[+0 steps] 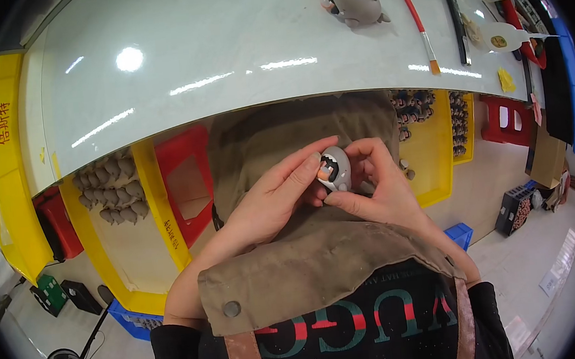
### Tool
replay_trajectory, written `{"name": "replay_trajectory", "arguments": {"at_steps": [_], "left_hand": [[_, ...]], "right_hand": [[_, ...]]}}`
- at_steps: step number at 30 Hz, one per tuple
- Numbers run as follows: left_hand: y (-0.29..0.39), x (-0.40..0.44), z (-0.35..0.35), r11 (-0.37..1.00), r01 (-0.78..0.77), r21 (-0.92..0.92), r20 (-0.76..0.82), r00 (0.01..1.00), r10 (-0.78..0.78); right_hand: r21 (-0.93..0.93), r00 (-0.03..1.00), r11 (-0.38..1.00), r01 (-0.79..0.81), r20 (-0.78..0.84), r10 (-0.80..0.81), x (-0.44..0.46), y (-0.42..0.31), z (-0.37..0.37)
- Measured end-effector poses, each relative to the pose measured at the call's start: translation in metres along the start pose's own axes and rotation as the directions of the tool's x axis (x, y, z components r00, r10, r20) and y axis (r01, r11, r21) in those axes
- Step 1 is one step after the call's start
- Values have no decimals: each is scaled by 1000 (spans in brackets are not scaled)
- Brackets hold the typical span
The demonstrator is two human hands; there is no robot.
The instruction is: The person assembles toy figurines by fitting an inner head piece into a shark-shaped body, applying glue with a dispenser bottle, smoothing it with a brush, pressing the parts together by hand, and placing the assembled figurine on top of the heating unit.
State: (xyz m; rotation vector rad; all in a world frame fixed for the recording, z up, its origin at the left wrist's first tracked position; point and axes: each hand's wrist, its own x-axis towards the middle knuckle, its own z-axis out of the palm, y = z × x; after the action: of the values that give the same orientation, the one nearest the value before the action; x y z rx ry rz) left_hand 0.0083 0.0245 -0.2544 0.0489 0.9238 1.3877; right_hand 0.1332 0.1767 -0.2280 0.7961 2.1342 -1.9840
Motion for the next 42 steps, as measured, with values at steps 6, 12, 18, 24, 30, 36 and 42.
{"name": "replay_trajectory", "arguments": {"at_steps": [6,12,18,24,30,36,42], "left_hand": [[2,-1,3,999,-7,32,-25,1000,7],[2,-3,5,980,-118,158,-33,992,125],[42,-17,30,572,-440,692,208,881,426],[100,-50,45,399,-633,663,229,679,698],[132,-51,-1,193,-682,706,35,306,951],[134,-31,-40,114,-542,833,-27,165,986],[128,-25,-44,81,-446,892,-31,118,993]], "right_hand": [[6,1000,1000,6,7,-6,0,0,1],[126,998,992,10,57,-18,2,0,2],[19,967,979,203,153,-203,1,-35,-14],[151,915,934,323,204,-349,-8,-144,-58],[175,797,796,580,79,-598,-14,-262,-103],[-494,551,489,719,-23,-834,41,-388,-109],[-865,631,182,468,183,-754,140,-485,-119]]}}
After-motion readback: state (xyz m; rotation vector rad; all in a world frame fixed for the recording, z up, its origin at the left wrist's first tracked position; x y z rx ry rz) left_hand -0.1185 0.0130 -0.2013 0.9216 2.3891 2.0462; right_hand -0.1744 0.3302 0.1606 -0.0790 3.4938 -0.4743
